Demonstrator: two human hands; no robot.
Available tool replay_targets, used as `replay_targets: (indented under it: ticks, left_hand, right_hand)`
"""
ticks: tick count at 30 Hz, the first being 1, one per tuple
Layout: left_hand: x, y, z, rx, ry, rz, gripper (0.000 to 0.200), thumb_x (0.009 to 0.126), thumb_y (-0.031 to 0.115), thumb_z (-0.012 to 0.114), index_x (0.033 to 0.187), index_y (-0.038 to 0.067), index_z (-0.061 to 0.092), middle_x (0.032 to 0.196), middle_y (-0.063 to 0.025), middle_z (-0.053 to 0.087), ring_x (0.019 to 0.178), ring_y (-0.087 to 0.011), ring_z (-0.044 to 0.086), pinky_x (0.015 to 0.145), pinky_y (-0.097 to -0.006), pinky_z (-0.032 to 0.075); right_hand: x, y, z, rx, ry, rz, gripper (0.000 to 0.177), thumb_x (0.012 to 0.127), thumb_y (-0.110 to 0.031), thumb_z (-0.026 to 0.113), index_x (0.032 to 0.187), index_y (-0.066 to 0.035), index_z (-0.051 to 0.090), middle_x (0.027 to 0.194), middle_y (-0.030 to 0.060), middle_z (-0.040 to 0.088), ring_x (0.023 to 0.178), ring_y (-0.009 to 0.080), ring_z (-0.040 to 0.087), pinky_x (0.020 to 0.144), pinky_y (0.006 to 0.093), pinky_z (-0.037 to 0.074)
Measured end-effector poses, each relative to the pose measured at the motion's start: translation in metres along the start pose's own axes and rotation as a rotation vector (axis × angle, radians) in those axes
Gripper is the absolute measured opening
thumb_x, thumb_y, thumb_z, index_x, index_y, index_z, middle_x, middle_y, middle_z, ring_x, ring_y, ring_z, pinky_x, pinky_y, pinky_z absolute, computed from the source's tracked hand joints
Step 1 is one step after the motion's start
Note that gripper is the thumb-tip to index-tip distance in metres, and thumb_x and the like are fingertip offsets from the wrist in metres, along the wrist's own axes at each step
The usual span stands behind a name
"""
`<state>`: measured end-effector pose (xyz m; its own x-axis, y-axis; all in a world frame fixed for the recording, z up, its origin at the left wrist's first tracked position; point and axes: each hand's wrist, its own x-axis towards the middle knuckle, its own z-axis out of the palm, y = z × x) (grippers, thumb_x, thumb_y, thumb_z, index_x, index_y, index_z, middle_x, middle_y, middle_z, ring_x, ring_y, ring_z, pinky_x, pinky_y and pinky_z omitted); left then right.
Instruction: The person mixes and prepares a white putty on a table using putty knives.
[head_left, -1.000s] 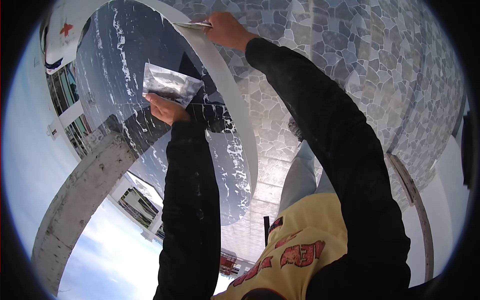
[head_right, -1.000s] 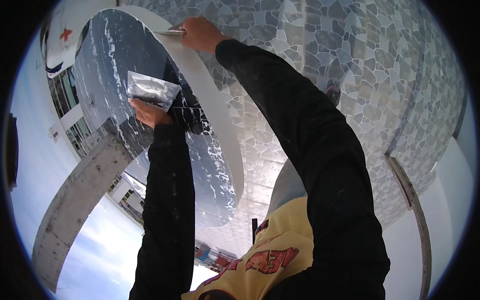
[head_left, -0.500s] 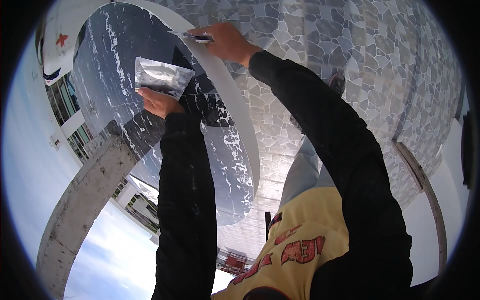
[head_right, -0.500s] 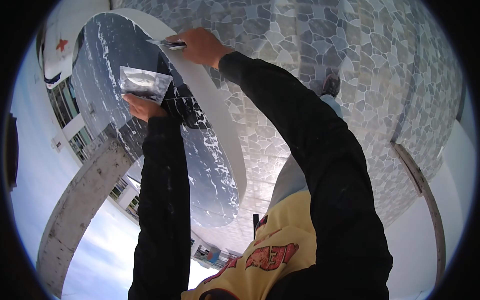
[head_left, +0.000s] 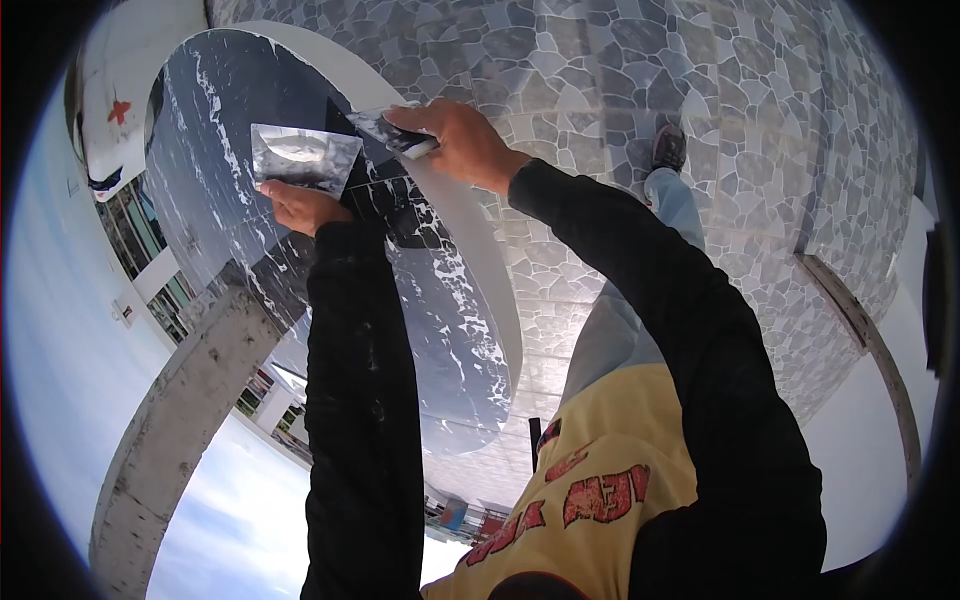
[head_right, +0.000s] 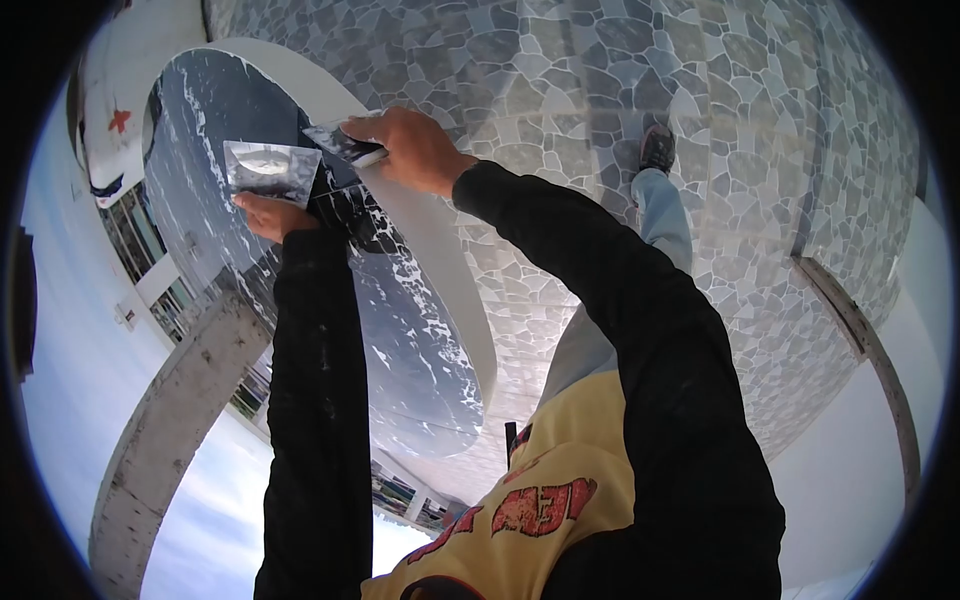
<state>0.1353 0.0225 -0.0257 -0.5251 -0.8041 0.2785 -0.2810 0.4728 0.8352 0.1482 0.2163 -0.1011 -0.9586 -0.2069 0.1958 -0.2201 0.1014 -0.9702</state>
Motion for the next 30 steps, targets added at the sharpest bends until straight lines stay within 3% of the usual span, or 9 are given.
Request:
replay_targets:
  ticks: [2,5,8,12,13,18,20,25,30]
  left_hand:
    - [0.004,-0.004,-0.002,0.009,-0.019,-0.016,0.068,0.099,0.056,0.042,0.072,-0.006,0.051,0.065,-0.0043,0.042,0.065,-0.0188,0.038,0.059,-0.0373,0.036]
    - [0.003,-0.004,-0.003,0.028,-0.026,0.006,0.068,0.099,0.056,0.042,0.075,-0.007,0.054,0.067,-0.0046,0.043,0.066,-0.0192,0.04,0.061,-0.0371,0.038]
    - [0.0,0.001,-0.001,0.005,-0.008,-0.03,0.068,0.099,0.056,0.042,0.078,-0.007,0.054,0.071,-0.0054,0.046,0.066,-0.0191,0.04,0.061,-0.037,0.038]
    - [0.004,-0.002,0.001,-0.07,-0.044,-0.004,0.067,0.099,0.055,0.042,0.08,-0.008,0.055,0.075,-0.0063,0.048,0.067,-0.0191,0.04,0.062,-0.0371,0.038]
    - [0.002,-0.001,0.002,-0.033,-0.022,0.001,0.068,0.1,0.055,0.042,0.081,-0.008,0.056,0.075,-0.007,0.05,0.067,-0.019,0.041,0.062,-0.0371,0.039]
    - [0.007,-0.008,-0.001,0.04,0.005,-0.008,0.07,0.1,0.055,0.043,0.079,-0.01,0.058,0.069,-0.0082,0.05,0.066,-0.019,0.041,0.059,-0.0373,0.036]
    - [0.004,-0.004,0.005,0.017,0.039,0.042,0.07,0.1,0.055,0.043,0.075,-0.009,0.055,0.067,-0.0072,0.047,0.064,-0.0189,0.038,0.057,-0.037,0.034]
    - [0.005,-0.004,0.0,0.076,-0.004,0.042,0.069,0.101,0.054,0.041,0.07,-0.007,0.052,0.062,-0.0058,0.044,0.062,-0.0185,0.035,0.055,-0.0376,0.031]
    - [0.008,-0.011,-0.001,0.097,0.028,0.038,0.068,0.101,0.053,0.04,0.071,-0.007,0.052,0.062,-0.0055,0.043,0.061,-0.0178,0.035,0.055,-0.037,0.03]
  right_hand:
    - [-0.015,-0.007,-0.001,0.066,0.04,-0.023,0.071,0.069,0.003,0.075,0.133,-0.022,0.06,0.099,0.0145,0.067,0.09,0.031,0.065,0.08,0.0408,0.052]
    - [-0.043,-0.013,-0.003,0.029,-0.02,0.025,0.07,0.071,0.005,0.073,0.136,-0.017,0.057,0.122,0.0101,0.065,0.102,0.0288,0.062,0.089,0.0379,0.051]
    - [-0.072,-0.01,-0.011,0.001,-0.099,0.003,0.069,0.073,0.007,0.07,0.137,-0.015,0.056,0.131,0.0079,0.061,0.111,0.027,0.061,0.093,0.037,0.05]
    - [-0.055,-0.001,-0.046,0.085,-0.202,0.223,0.052,0.078,0.009,0.064,0.124,-0.013,0.066,0.116,0.0112,0.069,0.103,0.0248,0.066,0.091,0.0354,0.051]
    - [-0.041,0.004,-0.047,0.136,-0.061,0.249,0.041,0.082,0.007,0.062,0.117,-0.012,0.07,0.105,0.0129,0.072,0.089,0.023,0.069,0.082,0.0336,0.053]
    - [0.086,0.017,-0.032,0.087,-0.086,0.288,0.035,0.089,-0.003,0.058,0.121,-0.013,0.069,0.088,0.0178,0.07,0.068,0.0216,0.064,0.068,0.0351,0.051]
    - [0.126,0.032,-0.01,0.011,0.006,0.067,0.035,0.089,-0.007,0.056,0.12,-0.014,0.069,0.081,0.0204,0.068,0.064,0.0259,0.063,0.067,0.0364,0.051]
    - [0.167,0.045,0.017,0.038,-0.049,0.094,0.04,0.083,-0.006,0.058,0.119,-0.017,0.07,0.082,0.0214,0.068,0.07,0.0329,0.066,0.069,0.0374,0.052]
    - [0.147,0.043,0.017,0.045,-0.091,0.059,0.045,0.075,-0.003,0.055,0.114,-0.016,0.073,0.091,0.0232,0.069,0.082,0.0373,0.067,0.079,0.0428,0.054]
